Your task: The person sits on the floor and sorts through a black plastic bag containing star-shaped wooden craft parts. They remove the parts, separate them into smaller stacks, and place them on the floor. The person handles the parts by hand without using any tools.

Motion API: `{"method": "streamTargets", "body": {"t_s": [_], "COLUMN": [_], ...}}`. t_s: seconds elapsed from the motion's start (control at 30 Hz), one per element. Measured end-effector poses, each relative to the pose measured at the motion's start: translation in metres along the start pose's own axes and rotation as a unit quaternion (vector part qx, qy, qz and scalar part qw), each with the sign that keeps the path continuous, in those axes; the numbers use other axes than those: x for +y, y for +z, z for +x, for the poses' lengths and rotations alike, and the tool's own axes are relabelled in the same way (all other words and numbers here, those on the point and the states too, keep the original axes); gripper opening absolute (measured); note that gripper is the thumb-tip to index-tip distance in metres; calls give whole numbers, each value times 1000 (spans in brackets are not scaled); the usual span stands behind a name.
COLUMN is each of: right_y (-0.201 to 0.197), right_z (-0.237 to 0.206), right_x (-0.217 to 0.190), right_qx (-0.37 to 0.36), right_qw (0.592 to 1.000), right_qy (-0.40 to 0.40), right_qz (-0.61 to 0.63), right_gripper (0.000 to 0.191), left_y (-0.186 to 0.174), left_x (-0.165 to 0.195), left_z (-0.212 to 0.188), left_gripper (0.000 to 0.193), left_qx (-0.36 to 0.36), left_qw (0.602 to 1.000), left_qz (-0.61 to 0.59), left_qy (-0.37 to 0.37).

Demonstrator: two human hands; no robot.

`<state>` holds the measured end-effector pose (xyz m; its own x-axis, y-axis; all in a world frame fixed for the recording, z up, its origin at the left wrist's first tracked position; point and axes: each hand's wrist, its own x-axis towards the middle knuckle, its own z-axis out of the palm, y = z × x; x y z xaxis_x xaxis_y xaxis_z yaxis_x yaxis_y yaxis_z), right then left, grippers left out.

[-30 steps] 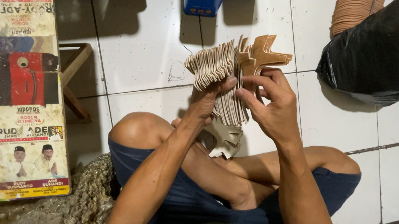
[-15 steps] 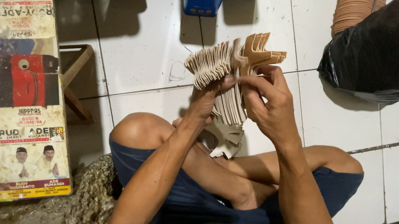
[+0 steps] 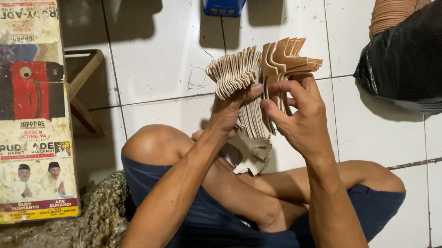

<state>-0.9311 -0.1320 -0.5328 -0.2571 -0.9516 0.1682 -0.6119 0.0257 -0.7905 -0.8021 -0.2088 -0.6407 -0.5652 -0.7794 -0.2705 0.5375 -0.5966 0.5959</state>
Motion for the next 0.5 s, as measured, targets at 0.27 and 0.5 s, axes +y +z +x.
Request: {"method": "streamTargets", "body": {"t_s": [0.27, 0.5], "right_y": [0, -3], "right_z": [-3, 1], "right_x": [2, 0], "right_qx": [7, -9], "right_qw": [999, 998], "right_qy": [-11, -39], "right_qz": [-36, -39], "right_gripper": [21, 31], "left_y": [-3, -13], "left_x": [0, -9], "left_z": [0, 3], "left_gripper": [47, 42], "left_qx": [0, -29], "left_qw": [1000, 999], "left_qz": [8, -21], "left_qy": [-15, -30]}}
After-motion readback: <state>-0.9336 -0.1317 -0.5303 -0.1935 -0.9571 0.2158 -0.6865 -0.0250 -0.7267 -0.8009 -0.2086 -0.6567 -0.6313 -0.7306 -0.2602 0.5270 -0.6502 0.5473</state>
